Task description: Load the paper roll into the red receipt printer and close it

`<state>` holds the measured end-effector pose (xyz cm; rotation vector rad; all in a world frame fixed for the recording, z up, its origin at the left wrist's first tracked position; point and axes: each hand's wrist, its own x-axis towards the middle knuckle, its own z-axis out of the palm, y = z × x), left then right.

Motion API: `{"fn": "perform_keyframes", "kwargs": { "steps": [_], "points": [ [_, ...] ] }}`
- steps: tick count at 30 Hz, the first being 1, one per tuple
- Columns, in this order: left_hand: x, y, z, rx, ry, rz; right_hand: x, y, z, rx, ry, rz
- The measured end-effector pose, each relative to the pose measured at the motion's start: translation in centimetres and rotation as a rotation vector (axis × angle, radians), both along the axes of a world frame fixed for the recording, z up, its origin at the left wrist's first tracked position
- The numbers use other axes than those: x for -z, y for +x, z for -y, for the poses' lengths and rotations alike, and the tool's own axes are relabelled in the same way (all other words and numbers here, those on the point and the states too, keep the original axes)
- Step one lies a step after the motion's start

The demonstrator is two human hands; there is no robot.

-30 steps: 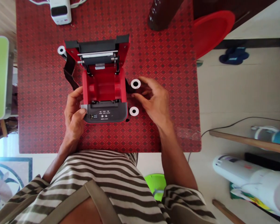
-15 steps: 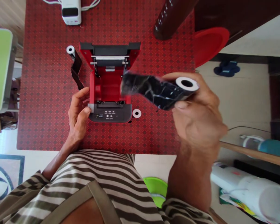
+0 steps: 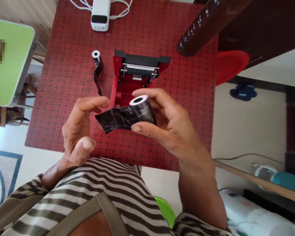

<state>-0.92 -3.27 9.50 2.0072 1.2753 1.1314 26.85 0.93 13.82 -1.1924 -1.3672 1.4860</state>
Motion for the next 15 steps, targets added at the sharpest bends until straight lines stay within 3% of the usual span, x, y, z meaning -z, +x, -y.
{"fn": "perform_keyframes", "kwargs": {
  "steps": [3,6,9,15],
  "points": [
    [-0.6,0.9,0.0,0.034,0.011,0.183,0.1,0.3,-0.9,0.035,0.067,0.078],
    [-0.2,1.0,-0.2,0.015,0.010,0.163,0.6,0.9,-1.8,0.074,0.223,0.307],
    [0.6,0.7,-0.4,0.011,0.039,0.127,0.8,1.0,-2.1,0.023,0.394,0.536],
    [1.6,0.6,-0.4,-0.027,0.041,0.041,0.5,0.3,-2.2,-0.066,0.660,0.760]
  ]
}}
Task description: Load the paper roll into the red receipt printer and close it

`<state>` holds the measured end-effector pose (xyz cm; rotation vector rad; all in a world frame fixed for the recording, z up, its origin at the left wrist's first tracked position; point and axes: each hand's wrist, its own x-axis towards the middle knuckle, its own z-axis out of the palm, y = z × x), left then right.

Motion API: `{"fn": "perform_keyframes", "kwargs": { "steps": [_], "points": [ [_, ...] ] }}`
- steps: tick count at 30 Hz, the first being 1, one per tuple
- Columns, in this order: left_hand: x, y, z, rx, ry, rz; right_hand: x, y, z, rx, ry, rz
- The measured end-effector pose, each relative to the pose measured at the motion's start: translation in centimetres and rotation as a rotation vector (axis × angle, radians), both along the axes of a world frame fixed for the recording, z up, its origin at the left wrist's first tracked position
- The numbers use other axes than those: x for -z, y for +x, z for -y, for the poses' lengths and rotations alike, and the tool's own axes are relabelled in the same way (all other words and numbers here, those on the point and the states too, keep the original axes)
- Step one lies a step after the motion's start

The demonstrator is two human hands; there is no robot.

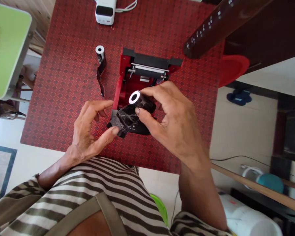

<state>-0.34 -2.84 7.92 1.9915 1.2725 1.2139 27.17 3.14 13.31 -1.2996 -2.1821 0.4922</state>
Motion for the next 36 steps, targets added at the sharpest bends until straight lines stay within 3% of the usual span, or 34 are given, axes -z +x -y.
{"fn": "perform_keyframes", "kwargs": {
  "steps": [11,18,28,33,36],
  "points": [
    [0.1,0.7,-0.2,0.085,0.059,-0.111,1.7,-2.2,-0.9,0.014,0.023,0.404],
    [0.2,1.3,-1.6,0.029,0.065,-0.174,1.8,-3.0,-1.9,-0.016,-0.033,0.420],
    [0.0,1.5,-3.5,0.005,0.024,-0.230,4.9,-2.8,-4.6,-0.069,-0.088,0.317],
    [0.2,1.4,-3.8,0.014,0.050,-0.217,4.7,-3.2,-4.2,-0.038,-0.114,0.335],
    [0.2,1.4,-3.8,0.014,0.048,-0.231,3.6,-2.5,-2.9,-0.028,-0.077,0.229]
  ]
}}
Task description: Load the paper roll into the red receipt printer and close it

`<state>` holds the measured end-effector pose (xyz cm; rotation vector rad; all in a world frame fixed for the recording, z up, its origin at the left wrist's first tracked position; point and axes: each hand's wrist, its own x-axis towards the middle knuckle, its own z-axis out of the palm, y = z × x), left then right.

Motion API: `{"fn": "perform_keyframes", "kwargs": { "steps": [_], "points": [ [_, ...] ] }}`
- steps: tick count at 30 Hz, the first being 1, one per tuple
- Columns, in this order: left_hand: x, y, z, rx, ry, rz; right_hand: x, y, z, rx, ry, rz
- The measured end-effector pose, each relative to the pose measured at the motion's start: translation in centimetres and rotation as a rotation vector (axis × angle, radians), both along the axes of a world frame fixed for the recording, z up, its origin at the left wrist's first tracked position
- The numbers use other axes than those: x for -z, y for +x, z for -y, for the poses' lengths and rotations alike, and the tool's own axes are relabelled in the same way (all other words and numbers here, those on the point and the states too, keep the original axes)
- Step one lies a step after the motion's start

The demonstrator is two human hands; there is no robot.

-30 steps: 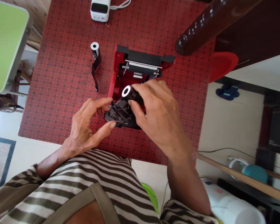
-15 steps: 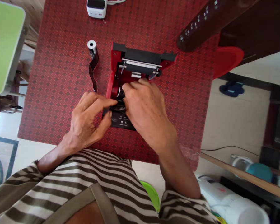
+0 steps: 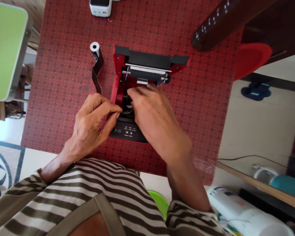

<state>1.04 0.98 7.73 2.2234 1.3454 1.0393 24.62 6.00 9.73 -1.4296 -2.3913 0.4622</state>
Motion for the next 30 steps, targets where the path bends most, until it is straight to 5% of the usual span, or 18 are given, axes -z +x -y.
{"fn": "perform_keyframes", "kwargs": {
  "steps": [6,12,16,18,22,24,30],
  "points": [
    [-0.3,0.3,0.0,0.025,0.035,-0.031,-3.7,2.0,3.9,-0.141,-0.026,-0.168],
    [-1.7,0.3,0.0,0.068,0.060,0.032,-2.6,1.0,5.9,0.009,0.120,-0.178],
    [-1.0,-0.4,-4.7,-0.104,0.098,0.225,-1.4,0.9,7.1,0.060,0.208,-0.210],
    [0.4,-0.4,-8.5,-0.028,0.196,0.332,-1.1,0.9,7.6,0.077,0.225,-0.213],
    [2.1,0.9,-13.2,0.069,-0.095,0.473,-0.6,0.7,8.1,0.086,0.255,-0.204],
    [1.9,1.5,-13.0,-0.001,-0.208,0.398,-0.3,0.7,8.2,0.082,0.290,-0.217],
    [0.8,1.3,-8.6,0.003,-0.190,0.471,0.3,0.9,8.6,0.101,0.257,-0.264]
  ]
}}
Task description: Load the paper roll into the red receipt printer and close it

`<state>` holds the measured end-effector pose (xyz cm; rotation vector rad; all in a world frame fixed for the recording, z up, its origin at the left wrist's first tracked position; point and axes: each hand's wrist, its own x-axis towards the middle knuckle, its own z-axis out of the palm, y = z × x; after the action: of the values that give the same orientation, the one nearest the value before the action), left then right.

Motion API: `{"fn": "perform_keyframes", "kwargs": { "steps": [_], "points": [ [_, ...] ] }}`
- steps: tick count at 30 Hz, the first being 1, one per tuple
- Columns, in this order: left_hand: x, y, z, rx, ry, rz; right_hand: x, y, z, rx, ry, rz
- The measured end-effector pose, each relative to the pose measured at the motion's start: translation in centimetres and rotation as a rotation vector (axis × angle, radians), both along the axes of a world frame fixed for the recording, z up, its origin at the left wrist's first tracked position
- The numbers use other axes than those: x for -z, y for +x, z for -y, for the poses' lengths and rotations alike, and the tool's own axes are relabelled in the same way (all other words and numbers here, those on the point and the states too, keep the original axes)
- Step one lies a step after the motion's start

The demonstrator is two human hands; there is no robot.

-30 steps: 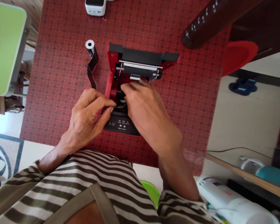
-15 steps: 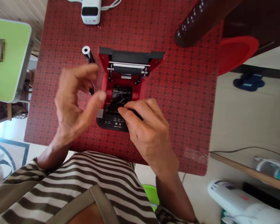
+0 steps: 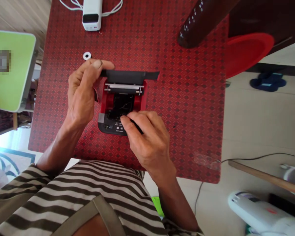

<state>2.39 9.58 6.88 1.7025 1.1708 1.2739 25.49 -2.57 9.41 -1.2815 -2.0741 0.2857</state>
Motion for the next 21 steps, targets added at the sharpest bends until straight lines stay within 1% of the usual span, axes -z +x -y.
{"fn": "perform_keyframes", "kwargs": {
  "steps": [2,3,6,9,12,15,18,21],
  "points": [
    [0.1,-0.4,1.7,0.001,0.016,-0.025,0.2,0.0,0.2,0.020,-0.030,-0.020],
    [0.2,-0.7,2.5,-0.002,0.021,-0.050,0.3,0.0,0.3,0.029,-0.020,-0.026],
    [1.0,-1.2,4.9,0.003,0.005,-0.095,0.5,-0.1,0.5,0.020,0.064,-0.005],
    [2.4,-1.6,6.4,0.030,-0.066,-0.072,0.7,-0.2,0.7,0.022,0.149,0.060],
    [3.7,-2.0,6.9,0.065,-0.162,0.036,1.0,-0.4,0.8,0.082,0.226,0.094],
    [4.6,-2.3,7.1,0.117,-0.261,0.144,1.2,-0.3,0.9,0.112,0.206,0.080],
    [5.0,-2.4,7.2,0.139,-0.334,0.189,1.2,0.0,1.0,0.077,0.180,0.109],
    [5.0,-2.2,7.4,0.145,-0.342,0.222,1.0,0.2,1.2,0.059,0.185,0.136]
  ]
}}
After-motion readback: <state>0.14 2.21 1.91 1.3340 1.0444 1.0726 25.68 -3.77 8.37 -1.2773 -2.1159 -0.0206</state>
